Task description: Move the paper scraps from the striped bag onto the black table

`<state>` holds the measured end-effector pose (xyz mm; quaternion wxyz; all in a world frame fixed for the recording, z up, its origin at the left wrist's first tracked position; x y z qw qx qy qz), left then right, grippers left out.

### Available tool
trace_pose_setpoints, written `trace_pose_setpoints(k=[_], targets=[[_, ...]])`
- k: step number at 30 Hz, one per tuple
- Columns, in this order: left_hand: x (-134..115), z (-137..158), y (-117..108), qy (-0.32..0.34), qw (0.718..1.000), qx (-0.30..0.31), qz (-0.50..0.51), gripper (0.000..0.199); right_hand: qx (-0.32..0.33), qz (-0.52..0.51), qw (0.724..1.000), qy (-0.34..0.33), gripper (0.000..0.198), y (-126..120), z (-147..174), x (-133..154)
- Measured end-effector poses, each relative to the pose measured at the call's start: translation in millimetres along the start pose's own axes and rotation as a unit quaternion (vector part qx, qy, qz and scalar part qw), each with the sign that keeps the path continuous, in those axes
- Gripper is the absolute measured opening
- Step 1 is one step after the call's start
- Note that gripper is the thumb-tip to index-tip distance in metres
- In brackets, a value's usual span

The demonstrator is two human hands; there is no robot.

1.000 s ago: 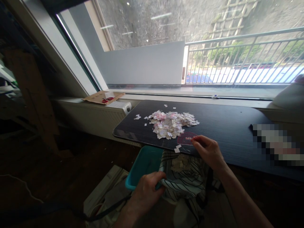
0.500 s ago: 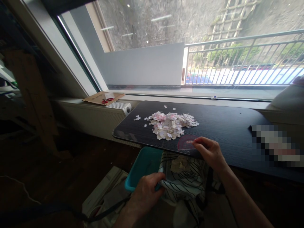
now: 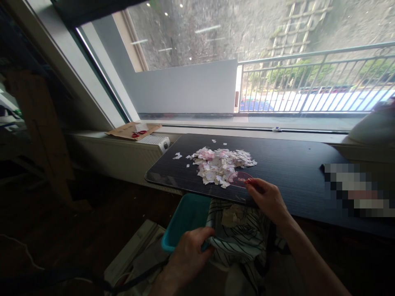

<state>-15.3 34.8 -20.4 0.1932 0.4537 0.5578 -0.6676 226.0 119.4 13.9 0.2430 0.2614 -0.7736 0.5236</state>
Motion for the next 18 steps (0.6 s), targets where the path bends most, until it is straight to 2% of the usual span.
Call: trace_pose_setpoints(k=[6,18], targets=[[-0.4,-0.5,-0.5,0.008,1.0,0.001,0.005,0.025,0.017,-0.008,1.0,-0.005,0.028,-0.8,0.7,1.6],[-1.0,-0.3,-1.3,0.0,1.0,0.005,-0.002,0.026,-0.004,-0.056,0.998,0.017,0.017,-5.4,3.5,-0.1]])
Point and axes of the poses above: each hand's wrist, its own z-axis away from the middle knuckle, its own y-axis out of the palm, x = y × z, the point moved 2 cm from there along -z, towards the middle knuckle, and after that the axes turned 13 degrees about z, right-handed, at the moved point
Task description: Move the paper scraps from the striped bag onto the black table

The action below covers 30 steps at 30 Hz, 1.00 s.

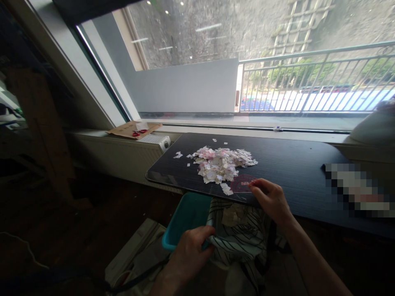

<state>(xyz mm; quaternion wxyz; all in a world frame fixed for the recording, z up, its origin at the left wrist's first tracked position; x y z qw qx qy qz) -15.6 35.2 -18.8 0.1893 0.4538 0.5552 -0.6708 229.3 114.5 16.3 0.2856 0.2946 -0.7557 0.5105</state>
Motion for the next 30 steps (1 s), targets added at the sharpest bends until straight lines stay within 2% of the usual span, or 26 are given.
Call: trace_pose_setpoints(k=[4,16,20,25,30], targets=[[0.7,0.3,0.8,-0.001,1.0,0.0,-0.002,0.025,0.024,-0.001,1.0,0.001,0.016,-1.7,0.3,1.8],[-3.9,0.8,-0.4,-0.006,1.0,0.006,-0.007,0.026,-0.002,-0.012,1.0,-0.003,0.019,-2.4,-0.3,1.7],[-4.9,0.6,-0.6,-0.005,1.0,0.006,-0.01,0.026,0.01,0.029,1.0,-0.005,0.023,-0.2,-1.6,2.0],[-4.4,0.6,-0.6,-0.006,1.0,0.003,-0.011,0.026,-0.02,0.04,0.999,-0.004,0.023,-0.5,-1.2,0.7],[-2.9,2.3,0.5,0.0,1.0,0.005,-0.004,0.027,0.005,0.022,1.0,-0.015,0.019,-1.0,0.5,1.1]])
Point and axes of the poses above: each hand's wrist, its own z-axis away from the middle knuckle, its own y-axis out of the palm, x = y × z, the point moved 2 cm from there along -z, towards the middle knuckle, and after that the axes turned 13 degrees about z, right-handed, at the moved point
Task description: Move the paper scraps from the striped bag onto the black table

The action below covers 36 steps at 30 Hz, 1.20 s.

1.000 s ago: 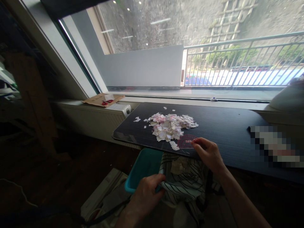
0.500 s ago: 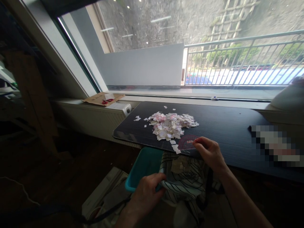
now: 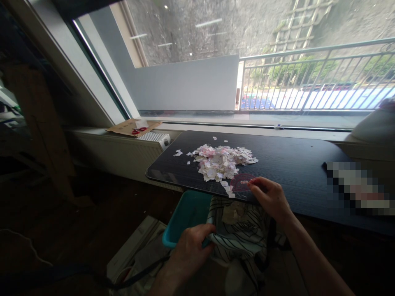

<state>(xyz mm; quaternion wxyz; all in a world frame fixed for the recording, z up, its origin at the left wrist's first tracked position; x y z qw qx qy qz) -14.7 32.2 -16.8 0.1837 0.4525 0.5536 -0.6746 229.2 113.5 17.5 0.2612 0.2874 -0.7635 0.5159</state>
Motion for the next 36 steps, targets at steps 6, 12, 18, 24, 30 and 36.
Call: trace_pose_setpoints(k=[6,12,18,24,30,36], targets=[[-0.1,-1.7,-0.6,0.001,1.0,-0.003,0.001,0.027,-0.008,-0.026,1.0,0.005,0.017,-2.6,1.0,1.7],[-3.2,-2.7,-1.8,-0.004,1.0,0.0,-0.007,0.026,0.005,-0.034,0.999,0.0,0.017,-2.2,0.9,1.9],[-2.7,-1.7,-1.3,-0.003,1.0,0.002,-0.005,0.027,0.011,-0.02,1.0,-0.003,0.017,-2.2,0.9,1.5],[-2.3,-2.7,-1.5,-0.006,1.0,0.004,-0.004,0.027,-0.001,-0.049,0.999,-0.008,0.019,-3.2,1.3,1.9],[-2.3,-2.0,-1.2,-0.007,1.0,0.005,0.0,0.026,0.024,0.007,1.0,-0.006,0.025,1.4,-1.6,2.2],[-1.9,-2.1,-0.8,-0.008,1.0,0.008,-0.007,0.026,0.046,-0.013,0.999,-0.018,0.02,-4.6,1.8,5.9]])
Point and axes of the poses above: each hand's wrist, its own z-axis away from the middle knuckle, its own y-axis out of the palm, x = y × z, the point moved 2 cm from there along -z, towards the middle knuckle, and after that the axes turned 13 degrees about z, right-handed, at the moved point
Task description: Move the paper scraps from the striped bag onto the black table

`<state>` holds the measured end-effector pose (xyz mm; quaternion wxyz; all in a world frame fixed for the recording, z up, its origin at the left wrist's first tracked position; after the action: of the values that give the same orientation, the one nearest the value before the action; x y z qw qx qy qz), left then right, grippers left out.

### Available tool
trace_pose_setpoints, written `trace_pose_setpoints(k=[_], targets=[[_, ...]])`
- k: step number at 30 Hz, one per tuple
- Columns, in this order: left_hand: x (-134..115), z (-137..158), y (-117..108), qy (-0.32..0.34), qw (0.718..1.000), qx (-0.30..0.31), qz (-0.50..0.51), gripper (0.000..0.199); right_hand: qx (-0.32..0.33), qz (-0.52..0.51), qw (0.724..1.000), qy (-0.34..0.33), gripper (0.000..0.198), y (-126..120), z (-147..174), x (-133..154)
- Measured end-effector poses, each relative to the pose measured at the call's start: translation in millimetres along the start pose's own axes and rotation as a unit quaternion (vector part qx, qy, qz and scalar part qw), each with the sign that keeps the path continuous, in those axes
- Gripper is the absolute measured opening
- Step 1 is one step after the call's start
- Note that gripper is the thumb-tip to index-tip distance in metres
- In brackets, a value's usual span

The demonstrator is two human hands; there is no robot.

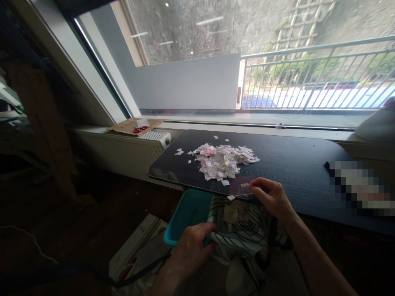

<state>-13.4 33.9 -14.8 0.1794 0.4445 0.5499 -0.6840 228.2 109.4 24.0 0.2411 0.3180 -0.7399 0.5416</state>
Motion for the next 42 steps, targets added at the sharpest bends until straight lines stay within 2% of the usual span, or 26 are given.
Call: trace_pose_setpoints(k=[2,6,9,13,16,20,25,29,33,36,42], targets=[[-0.5,0.0,0.0,-0.001,1.0,-0.002,0.001,0.025,0.006,-0.005,1.0,-0.009,0.02,-0.1,0.7,0.5],[-0.2,0.4,0.2,0.005,1.0,-0.006,0.004,0.025,-0.026,-0.011,1.0,-0.002,0.026,5.4,-2.6,-4.2],[0.4,0.5,0.1,0.007,1.0,-0.004,0.002,0.026,-0.013,0.011,1.0,0.001,0.031,11.4,-5.8,-8.4],[-0.5,1.1,-0.4,0.0,1.0,-0.004,0.0,0.025,-0.022,0.047,0.999,0.003,0.03,10.2,-5.7,-8.4],[-1.7,1.6,-0.1,-0.005,1.0,-0.002,0.005,0.024,-0.033,0.04,0.999,-0.001,0.03,7.7,-4.8,-6.5],[-1.3,1.4,0.6,-0.005,1.0,-0.003,0.005,0.025,-0.016,0.051,0.999,-0.006,0.031,10.4,-6.1,-7.4],[-0.3,0.3,0.8,0.0,1.0,-0.003,0.005,0.026,-0.046,0.046,0.998,-0.002,0.031,12.2,-5.9,-11.4],[-1.2,-0.1,0.8,-0.003,1.0,-0.001,0.005,0.026,-0.031,0.057,0.998,-0.005,0.032,12.4,-5.2,-9.9],[-0.3,0.3,1.3,-0.002,1.0,-0.005,0.001,0.027,-0.051,0.055,0.997,-0.003,0.03,10.9,-5.0,-8.9],[1.3,0.6,1.8,0.001,1.0,-0.007,0.001,0.027,-0.042,0.044,0.998,-0.012,0.03,11.4,-5.2,-9.9],[2.0,0.4,1.6,0.0,1.0,-0.003,0.002,0.024,-0.061,0.05,0.997,0.006,0.03,11.7,-5.9,-12.2]])
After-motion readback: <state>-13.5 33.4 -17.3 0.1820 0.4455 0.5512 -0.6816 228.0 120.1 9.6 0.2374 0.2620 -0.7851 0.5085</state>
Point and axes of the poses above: each hand's wrist, its own z-axis away from the middle knuckle, its own y-axis out of the palm, x = y × z, the point moved 2 cm from there along -z, towards the middle knuckle, and after that the axes turned 13 degrees about z, right-handed, at the moved point
